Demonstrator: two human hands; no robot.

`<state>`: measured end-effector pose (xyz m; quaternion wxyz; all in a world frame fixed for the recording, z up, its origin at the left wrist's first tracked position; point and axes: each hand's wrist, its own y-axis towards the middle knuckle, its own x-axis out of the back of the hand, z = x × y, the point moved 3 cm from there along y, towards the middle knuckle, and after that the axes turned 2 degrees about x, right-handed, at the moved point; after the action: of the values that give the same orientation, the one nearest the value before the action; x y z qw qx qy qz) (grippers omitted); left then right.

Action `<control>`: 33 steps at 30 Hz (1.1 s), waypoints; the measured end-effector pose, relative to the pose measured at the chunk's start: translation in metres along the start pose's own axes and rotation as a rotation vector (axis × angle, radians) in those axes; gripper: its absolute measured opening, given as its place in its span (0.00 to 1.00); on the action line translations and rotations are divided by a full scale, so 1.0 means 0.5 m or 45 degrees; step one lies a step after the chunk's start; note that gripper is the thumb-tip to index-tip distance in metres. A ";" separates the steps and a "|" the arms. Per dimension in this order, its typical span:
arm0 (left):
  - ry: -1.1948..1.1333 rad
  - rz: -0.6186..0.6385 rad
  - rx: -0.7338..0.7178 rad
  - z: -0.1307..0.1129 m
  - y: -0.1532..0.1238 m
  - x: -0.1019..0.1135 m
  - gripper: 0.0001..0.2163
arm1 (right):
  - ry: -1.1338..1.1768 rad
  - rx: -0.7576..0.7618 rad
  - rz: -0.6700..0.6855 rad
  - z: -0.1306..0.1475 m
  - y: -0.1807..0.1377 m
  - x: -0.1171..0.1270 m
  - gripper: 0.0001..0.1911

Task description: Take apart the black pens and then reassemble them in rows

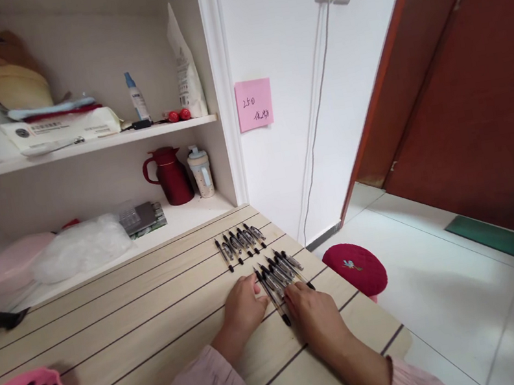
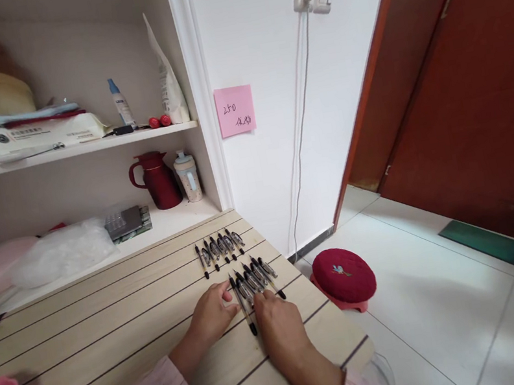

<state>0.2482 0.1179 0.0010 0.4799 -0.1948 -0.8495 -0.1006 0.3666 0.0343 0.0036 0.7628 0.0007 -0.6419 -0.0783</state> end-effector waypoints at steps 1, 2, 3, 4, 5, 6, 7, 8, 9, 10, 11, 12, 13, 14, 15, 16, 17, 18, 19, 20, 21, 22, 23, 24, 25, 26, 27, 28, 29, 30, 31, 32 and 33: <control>-0.001 0.000 0.001 0.000 0.000 0.000 0.10 | 0.015 -0.003 -0.002 0.000 -0.001 -0.002 0.09; -0.002 -0.001 0.002 0.001 0.000 0.000 0.10 | 0.030 -0.008 0.000 -0.001 -0.002 -0.004 0.09; -0.005 -0.002 0.001 0.002 0.001 -0.001 0.10 | 0.043 -0.011 0.003 -0.002 -0.002 -0.006 0.08; -0.009 -0.002 -0.001 0.003 0.002 -0.002 0.11 | 0.055 -0.010 0.003 -0.002 -0.003 -0.008 0.08; -0.015 -0.003 -0.003 0.004 0.003 -0.003 0.11 | 0.065 -0.008 -0.002 -0.003 -0.005 -0.009 0.08; -0.020 -0.002 -0.004 0.006 0.004 -0.003 0.12 | 0.073 -0.007 -0.014 -0.005 -0.006 -0.010 0.08; -0.025 0.000 -0.003 0.008 0.005 -0.004 0.12 | 0.080 -0.009 -0.031 -0.006 -0.008 -0.009 0.09; -0.030 0.004 -0.001 0.010 0.006 -0.005 0.12 | 0.090 -0.013 -0.047 -0.008 -0.009 -0.009 0.09; -0.036 0.009 0.001 0.011 0.006 -0.005 0.12 | 0.102 -0.018 -0.061 -0.011 -0.011 -0.008 0.09; -0.042 0.016 0.004 0.013 0.007 -0.005 0.12 | 0.114 -0.023 -0.071 -0.013 -0.013 -0.007 0.09; -0.048 0.022 0.006 0.014 0.007 -0.005 0.12 | 0.124 -0.026 -0.079 -0.015 -0.015 -0.006 0.10; -0.054 0.026 0.008 0.015 0.007 -0.005 0.12 | 0.133 -0.025 -0.085 -0.017 -0.016 -0.005 0.09; -0.060 0.028 0.012 0.016 0.007 -0.005 0.12 | 0.137 -0.026 -0.094 -0.019 -0.017 -0.005 0.09; -0.067 0.028 0.015 0.017 0.007 -0.005 0.12 | 0.140 -0.026 -0.103 -0.020 -0.018 -0.004 0.09; -0.072 0.026 0.017 0.018 0.007 -0.005 0.12 | 0.143 -0.026 -0.109 -0.020 -0.018 -0.005 0.09; -0.077 0.025 0.019 0.019 0.007 -0.004 0.12 | 0.146 -0.024 -0.113 -0.020 -0.019 -0.006 0.09; -0.081 0.024 0.020 0.019 0.007 -0.004 0.12 | 0.150 -0.021 -0.116 -0.020 -0.019 -0.007 0.09; -0.085 0.024 0.021 0.019 0.007 -0.003 0.12 | 0.153 -0.015 -0.119 -0.019 -0.019 -0.008 0.08; -0.087 0.024 0.023 0.019 0.007 -0.003 0.12 | 0.154 -0.010 -0.123 -0.017 -0.019 -0.009 0.08; -0.088 0.024 0.026 0.019 0.007 -0.002 0.11 | 0.153 -0.005 -0.127 -0.015 -0.018 -0.009 0.08; -0.089 0.025 0.029 0.018 0.006 -0.001 0.11 | 0.149 -0.002 -0.130 -0.013 -0.017 -0.009 0.08; -0.090 0.026 0.032 0.016 0.006 0.000 0.10 | 0.142 -0.004 -0.129 -0.010 -0.015 -0.008 0.08; -0.091 0.028 0.035 0.015 0.005 0.001 0.10 | 0.130 -0.011 -0.124 -0.007 -0.012 -0.006 0.08; -0.092 0.029 0.037 0.014 0.005 0.002 0.11 | 0.115 -0.022 -0.114 -0.005 -0.009 -0.004 0.08; -0.093 0.030 0.040 0.012 0.005 0.002 0.12 | 0.099 -0.034 -0.099 -0.003 -0.005 -0.002 0.08; -0.095 0.031 0.044 0.012 0.005 0.002 0.13 | 0.083 -0.046 -0.082 -0.001 -0.002 0.000 0.09; -0.097 0.032 0.048 0.012 0.004 0.002 0.15 | 0.069 -0.053 -0.065 0.000 0.002 0.001 0.09; -0.098 0.034 0.053 0.012 0.005 0.001 0.16 | 0.059 -0.054 -0.048 0.001 0.005 0.002 0.08; -0.098 0.035 0.056 0.013 0.005 0.000 0.18 | 0.053 -0.050 -0.035 0.001 0.007 0.003 0.08; -0.098 0.037 0.057 0.014 0.005 0.000 0.18 | 0.049 -0.043 -0.026 0.002 0.008 0.003 0.09; -0.096 0.038 0.055 0.014 0.005 -0.001 0.18 | 0.047 -0.034 -0.021 0.002 0.009 0.002 0.09; -0.094 0.039 0.053 0.015 0.005 -0.001 0.18 | 0.046 -0.030 -0.019 0.002 0.009 0.001 0.09; -0.092 0.039 0.049 0.015 0.005 -0.002 0.17 | 0.044 -0.030 -0.023 0.002 0.008 0.000 0.09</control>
<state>0.2437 0.1228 -0.0038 0.4542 -0.2020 -0.8649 -0.0696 0.3661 0.0386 0.0041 0.7729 -0.0013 -0.6277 -0.0926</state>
